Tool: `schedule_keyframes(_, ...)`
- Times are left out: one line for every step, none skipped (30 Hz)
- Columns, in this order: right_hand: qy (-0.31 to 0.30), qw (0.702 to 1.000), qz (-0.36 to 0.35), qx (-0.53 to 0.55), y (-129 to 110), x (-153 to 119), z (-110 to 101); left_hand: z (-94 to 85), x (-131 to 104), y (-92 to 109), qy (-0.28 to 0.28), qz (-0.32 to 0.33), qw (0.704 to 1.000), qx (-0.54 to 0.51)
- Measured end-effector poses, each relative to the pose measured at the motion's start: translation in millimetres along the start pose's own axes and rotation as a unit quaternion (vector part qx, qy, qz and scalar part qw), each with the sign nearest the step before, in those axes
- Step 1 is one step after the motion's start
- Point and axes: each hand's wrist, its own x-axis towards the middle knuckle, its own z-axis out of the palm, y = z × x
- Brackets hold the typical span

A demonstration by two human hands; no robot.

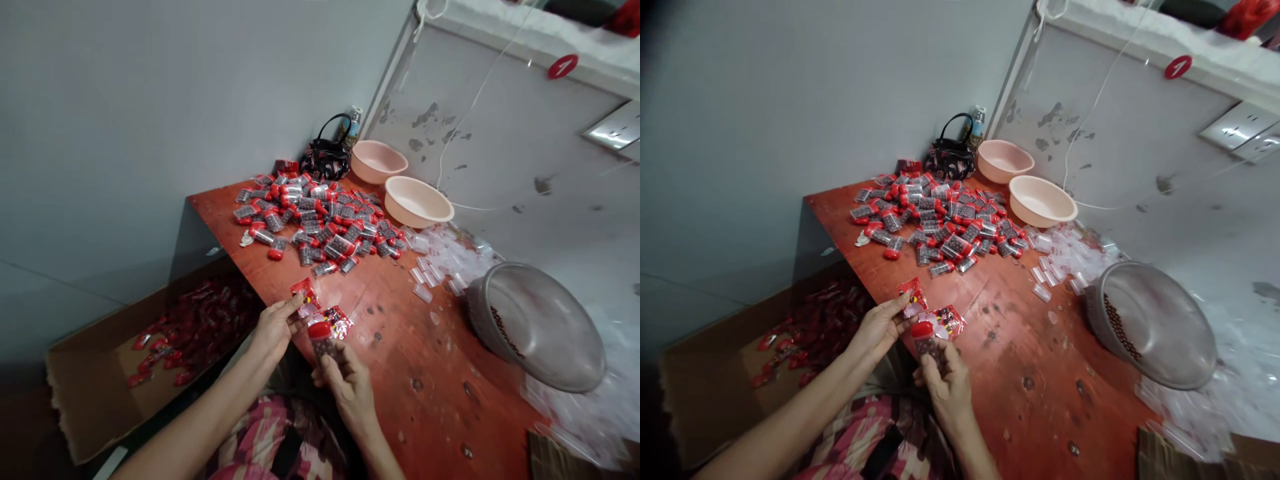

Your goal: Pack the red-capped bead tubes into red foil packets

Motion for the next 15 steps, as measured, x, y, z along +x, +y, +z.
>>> schedule_keyframes(0.007, 1.0, -0.004, -0.007, 1, -1, 2, -0.1, -1, 0, -0.002, 0.005, 1.0, -0.009)
schedule_keyframes(0.015, 1.0, -0.008, -0.01, 1, -2, 4, 0.0, -2, 0, -0.005, 0.01, 1.0, -0.018)
schedule_keyframes(0.021, 1.0, -0.012, -0.01, 1, -2, 6, 0.3, -4, 0, -0.011, 0.013, 1.0, -0.025)
schedule_keyframes(0.027, 1.0, -0.015, -0.007, 1, -3, 8, 0.8, -5, 0, -0.018, 0.013, 0.999, -0.03)
schedule_keyframes(0.031, 0.999, -0.017, 0.0, -1, -3, 9, 1.7, -7, 0, -0.025, 0.012, 0.999, -0.033)
schedule_keyframes(0.035, 0.999, -0.017, 0.009, -2, -3, 9, 2.8, -10, 0, -0.03, 0.012, 0.999, -0.033)
schedule_keyframes(0.038, 0.999, -0.016, 0.019, -4, -3, 9, 4.1, -12, 1, -0.033, 0.012, 0.999, -0.033)
schedule_keyframes(0.04, 0.999, -0.014, 0.03, -6, -2, 9, 5.5, -14, 2, -0.035, 0.013, 0.999, -0.034)
schedule_keyframes(0.039, 0.998, -0.013, 0.039, -8, -2, 8, 6.8, -16, 3, -0.037, 0.014, 0.999, -0.035)
schedule_keyframes(0.038, 0.998, -0.012, 0.045, -10, -2, 8, 7.8, -18, 4, -0.04, 0.014, 0.999, -0.034)
schedule_keyframes(0.035, 0.998, -0.013, 0.047, -11, -2, 7, 8.6, -19, 5, -0.043, 0.013, 0.998, -0.032)
schedule_keyframes(0.033, 0.998, -0.015, 0.045, -12, -2, 6, 9.1, -19, 5, -0.047, 0.012, 0.998, -0.031)
schedule_keyframes(0.031, 0.998, -0.017, 0.042, -13, -2, 6, 9.4, -20, 5, -0.048, 0.011, 0.998, -0.03)
schedule_keyframes(0.031, 0.999, -0.018, 0.038, -13, -2, 7, 9.4, -20, 4, -0.048, 0.01, 0.998, -0.03)
schedule_keyframes(0.033, 0.999, -0.018, 0.035, -13, -2, 8, 9.5, -20, 3, -0.048, 0.01, 0.998, -0.033)
